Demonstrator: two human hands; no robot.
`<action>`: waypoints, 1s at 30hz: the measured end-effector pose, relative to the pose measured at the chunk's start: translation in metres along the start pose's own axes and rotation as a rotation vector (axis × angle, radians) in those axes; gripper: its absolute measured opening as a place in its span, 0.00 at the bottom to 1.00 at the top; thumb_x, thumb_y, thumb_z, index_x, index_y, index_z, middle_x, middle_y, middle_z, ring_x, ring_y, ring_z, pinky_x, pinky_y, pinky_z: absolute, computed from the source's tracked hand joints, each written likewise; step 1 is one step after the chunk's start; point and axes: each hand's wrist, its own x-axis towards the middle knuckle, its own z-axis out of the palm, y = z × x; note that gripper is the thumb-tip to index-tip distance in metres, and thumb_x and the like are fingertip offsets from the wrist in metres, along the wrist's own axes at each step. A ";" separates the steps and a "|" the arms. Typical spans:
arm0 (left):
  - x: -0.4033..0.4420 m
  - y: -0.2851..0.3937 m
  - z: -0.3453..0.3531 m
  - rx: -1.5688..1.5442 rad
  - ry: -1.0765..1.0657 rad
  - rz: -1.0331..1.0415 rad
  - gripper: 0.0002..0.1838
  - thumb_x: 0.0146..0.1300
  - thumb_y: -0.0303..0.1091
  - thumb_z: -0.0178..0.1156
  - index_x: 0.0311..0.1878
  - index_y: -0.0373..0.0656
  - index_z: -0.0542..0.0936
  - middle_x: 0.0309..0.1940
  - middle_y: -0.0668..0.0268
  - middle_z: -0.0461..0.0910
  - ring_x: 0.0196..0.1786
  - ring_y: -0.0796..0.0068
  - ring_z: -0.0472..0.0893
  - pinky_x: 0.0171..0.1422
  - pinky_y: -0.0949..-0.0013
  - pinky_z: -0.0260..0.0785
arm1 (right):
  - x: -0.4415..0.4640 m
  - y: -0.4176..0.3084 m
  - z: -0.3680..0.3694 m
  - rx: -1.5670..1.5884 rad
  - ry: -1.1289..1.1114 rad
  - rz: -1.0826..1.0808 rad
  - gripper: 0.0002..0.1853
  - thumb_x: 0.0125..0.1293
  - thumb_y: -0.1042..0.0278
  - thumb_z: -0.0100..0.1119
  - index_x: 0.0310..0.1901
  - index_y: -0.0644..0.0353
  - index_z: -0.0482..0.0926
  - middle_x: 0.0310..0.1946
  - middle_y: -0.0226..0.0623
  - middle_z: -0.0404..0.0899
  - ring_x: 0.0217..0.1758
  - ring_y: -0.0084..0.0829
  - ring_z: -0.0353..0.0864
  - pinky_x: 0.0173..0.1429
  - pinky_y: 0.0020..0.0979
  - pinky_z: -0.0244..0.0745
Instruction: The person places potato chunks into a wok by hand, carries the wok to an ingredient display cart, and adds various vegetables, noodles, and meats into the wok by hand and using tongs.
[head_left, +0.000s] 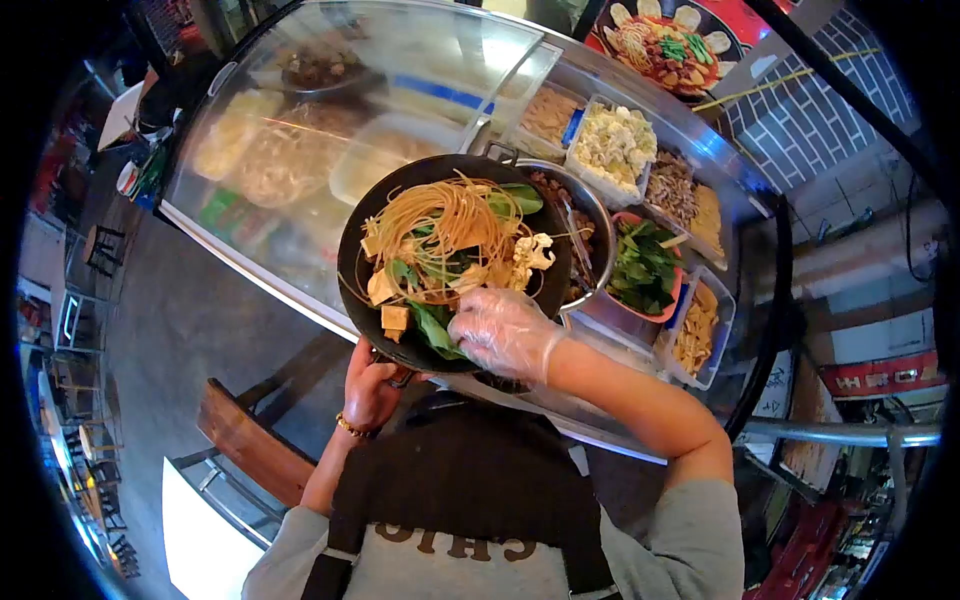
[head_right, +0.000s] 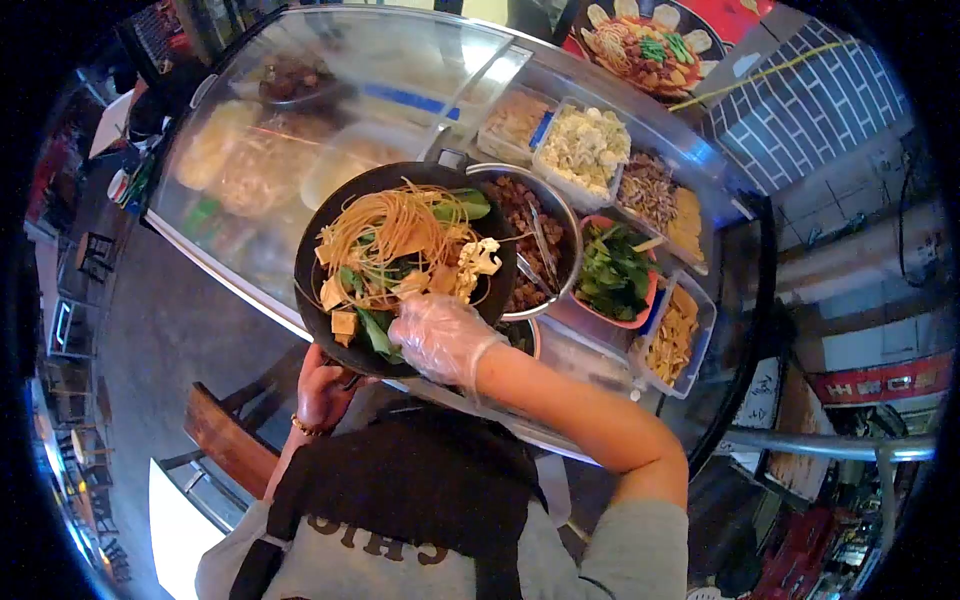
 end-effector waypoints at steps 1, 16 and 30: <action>0.000 0.001 -0.001 0.000 0.012 0.005 0.31 0.50 0.25 0.47 0.63 0.42 0.60 0.55 0.56 0.70 0.53 0.57 0.75 0.51 0.50 0.73 | 0.009 0.002 -0.005 0.000 -0.035 0.024 0.11 0.50 0.69 0.63 0.38 0.54 0.77 0.39 0.39 0.74 0.45 0.42 0.75 0.48 0.39 0.72; -0.052 0.070 -0.043 0.037 0.350 0.362 0.31 0.51 0.27 0.50 0.63 0.39 0.60 0.57 0.57 0.69 0.55 0.58 0.75 0.52 0.53 0.75 | 0.172 0.205 -0.052 -0.471 0.358 0.322 0.13 0.53 0.69 0.55 0.42 0.57 0.77 0.41 0.43 0.78 0.47 0.42 0.77 0.50 0.38 0.72; -0.064 0.070 0.004 0.037 0.587 0.503 0.31 0.54 0.27 0.48 0.64 0.40 0.59 0.56 0.58 0.71 0.53 0.61 0.76 0.50 0.55 0.77 | 0.155 0.265 -0.054 -0.383 0.493 -0.073 0.06 0.50 0.65 0.55 0.24 0.57 0.72 0.24 0.42 0.75 0.34 0.45 0.75 0.38 0.44 0.70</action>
